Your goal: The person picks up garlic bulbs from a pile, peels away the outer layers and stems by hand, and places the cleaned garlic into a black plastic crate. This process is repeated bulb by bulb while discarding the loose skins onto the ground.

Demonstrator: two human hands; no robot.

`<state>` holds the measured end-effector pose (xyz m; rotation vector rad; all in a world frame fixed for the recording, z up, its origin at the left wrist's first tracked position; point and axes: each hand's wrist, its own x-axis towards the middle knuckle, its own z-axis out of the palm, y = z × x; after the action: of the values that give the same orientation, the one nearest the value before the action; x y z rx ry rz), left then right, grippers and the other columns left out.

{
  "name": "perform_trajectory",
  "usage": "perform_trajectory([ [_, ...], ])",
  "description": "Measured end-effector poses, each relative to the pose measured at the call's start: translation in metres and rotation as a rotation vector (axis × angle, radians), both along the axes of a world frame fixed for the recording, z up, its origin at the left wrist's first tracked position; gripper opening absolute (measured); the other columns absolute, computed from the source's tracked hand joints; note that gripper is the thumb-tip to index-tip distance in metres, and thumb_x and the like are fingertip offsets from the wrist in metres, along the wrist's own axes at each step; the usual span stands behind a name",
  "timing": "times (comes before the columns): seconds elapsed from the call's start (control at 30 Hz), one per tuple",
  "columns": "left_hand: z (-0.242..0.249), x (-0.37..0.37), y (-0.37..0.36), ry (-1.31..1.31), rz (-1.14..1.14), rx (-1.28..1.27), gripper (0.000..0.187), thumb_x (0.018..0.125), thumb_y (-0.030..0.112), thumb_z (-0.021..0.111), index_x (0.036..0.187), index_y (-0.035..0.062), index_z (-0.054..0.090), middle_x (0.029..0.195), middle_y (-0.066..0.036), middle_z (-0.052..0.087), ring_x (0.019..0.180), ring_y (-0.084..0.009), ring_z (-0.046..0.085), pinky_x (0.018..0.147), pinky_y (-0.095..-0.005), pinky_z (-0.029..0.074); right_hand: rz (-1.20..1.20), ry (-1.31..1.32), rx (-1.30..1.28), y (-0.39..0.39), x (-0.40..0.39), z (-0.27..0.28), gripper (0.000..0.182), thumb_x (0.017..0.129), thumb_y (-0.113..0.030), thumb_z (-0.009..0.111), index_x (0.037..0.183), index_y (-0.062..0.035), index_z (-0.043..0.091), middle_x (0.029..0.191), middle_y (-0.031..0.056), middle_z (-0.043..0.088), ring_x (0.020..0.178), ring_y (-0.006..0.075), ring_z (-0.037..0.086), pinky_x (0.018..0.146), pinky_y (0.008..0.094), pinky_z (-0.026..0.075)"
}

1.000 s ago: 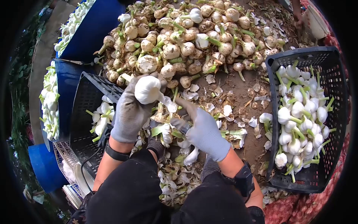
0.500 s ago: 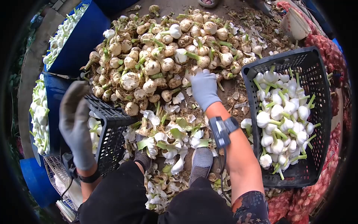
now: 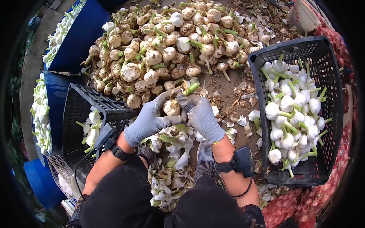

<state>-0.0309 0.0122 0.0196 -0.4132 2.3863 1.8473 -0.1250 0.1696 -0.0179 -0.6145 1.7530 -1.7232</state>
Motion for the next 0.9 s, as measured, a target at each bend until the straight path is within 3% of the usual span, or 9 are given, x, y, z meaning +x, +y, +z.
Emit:
perform_trajectory([
  [0.27,-0.010,0.004,-0.004,-0.004,0.103,0.278,0.065,0.080,0.010,0.079,0.136,-0.0009,0.048,0.127,-0.007,0.058,0.107,-0.0111,0.058,0.092,-0.0256,0.049,-0.051,-0.517,0.173,-0.001,0.006,0.033,0.021,0.095,-0.012,0.054,0.104,0.0030,0.064,0.067,0.0034,0.059,0.052,0.0078,0.053,0.048,0.0229,0.044],
  [0.37,-0.015,0.010,-0.009,-0.057,0.144,0.647,0.058,0.088,0.034,0.070,0.132,0.0011,0.050,0.118,-0.006,0.062,0.090,-0.0116,0.064,0.077,-0.0229,0.053,-0.046,-0.375,0.249,0.001,0.007,0.039,0.018,0.093,-0.009,0.054,0.098,0.0029,0.066,0.069,0.0051,0.061,0.055,0.0112,0.057,0.051,0.0261,0.046],
  [0.43,-0.008,0.007,-0.006,-0.204,0.181,0.833,0.074,0.092,0.068,0.043,0.131,0.0055,0.048,0.101,-0.004,0.066,0.064,-0.0136,0.065,0.055,-0.0217,0.051,-0.019,0.428,0.477,0.003,0.012,0.030,0.015,0.091,-0.008,0.056,0.094,0.0029,0.066,0.071,0.0066,0.063,0.061,0.0146,0.061,0.056,0.0288,0.048],
  [0.57,0.001,0.008,-0.006,-0.200,0.201,0.996,0.074,0.094,0.057,0.053,0.147,0.0086,0.034,0.102,-0.007,0.065,0.065,-0.0129,0.064,0.059,-0.0237,0.053,-0.056,0.760,0.365,0.006,0.012,0.018,0.014,0.091,-0.006,0.057,0.093,0.0033,0.067,0.073,0.0059,0.066,0.068,0.0130,0.063,0.060,0.0286,0.049],
  [0.63,0.005,0.010,-0.004,-0.191,0.107,0.758,0.076,0.091,0.049,0.061,0.147,0.0068,0.033,0.106,-0.008,0.065,0.070,-0.0129,0.065,0.064,-0.0244,0.053,0.055,-0.304,0.222,0.007,0.010,0.038,0.014,0.091,-0.005,0.058,0.095,0.0046,0.068,0.079,0.0048,0.068,0.069,0.0099,0.061,0.059,0.0279,0.048],
  [0.73,-0.025,0.013,-0.013,0.064,-0.029,-0.173,0.074,0.088,0.017,0.071,0.148,0.0004,0.032,0.115,-0.005,0.058,0.097,-0.0097,0.057,0.086,-0.0236,0.047,0.077,0.100,0.143,0.008,0.014,0.009,0.014,0.091,-0.004,0.059,0.096,0.0052,0.068,0.081,0.0033,0.068,0.068,0.0072,0.059,0.058,0.0255,0.048],
  [0.77,-0.019,0.013,-0.011,-0.026,0.113,0.004,0.062,0.092,0.021,0.065,0.143,-0.0005,0.038,0.112,-0.004,0.059,0.096,-0.0096,0.057,0.085,-0.0236,0.047,-0.033,-0.521,0.209,0.009,0.015,0.015,0.015,0.089,-0.001,0.058,0.099,0.0050,0.067,0.083,0.0042,0.068,0.070,0.0081,0.061,0.059,0.0252,0.049],
  [0.87,-0.013,0.004,-0.013,-0.092,0.302,-0.028,0.042,0.100,0.031,0.053,0.126,-0.0019,0.055,0.100,-0.003,0.064,0.097,-0.0093,0.058,0.084,-0.0224,0.047,0.048,-0.609,-0.026,0.019,0.036,0.001,0.021,0.086,0.003,0.056,0.105,0.0047,0.065,0.086,0.0046,0.068,0.073,0.0109,0.063,0.061,0.0272,0.050],
  [0.9,-0.006,0.003,-0.011,-0.116,0.259,0.180,0.041,0.099,0.030,0.055,0.126,-0.0013,0.055,0.105,-0.003,0.063,0.098,-0.0100,0.058,0.086,-0.0234,0.047,0.125,-0.092,-0.018,0.017,0.037,0.009,0.019,0.090,-0.001,0.055,0.106,0.0049,0.063,0.094,0.0069,0.068,0.079,0.0106,0.065,0.068,0.0244,0.052],
])
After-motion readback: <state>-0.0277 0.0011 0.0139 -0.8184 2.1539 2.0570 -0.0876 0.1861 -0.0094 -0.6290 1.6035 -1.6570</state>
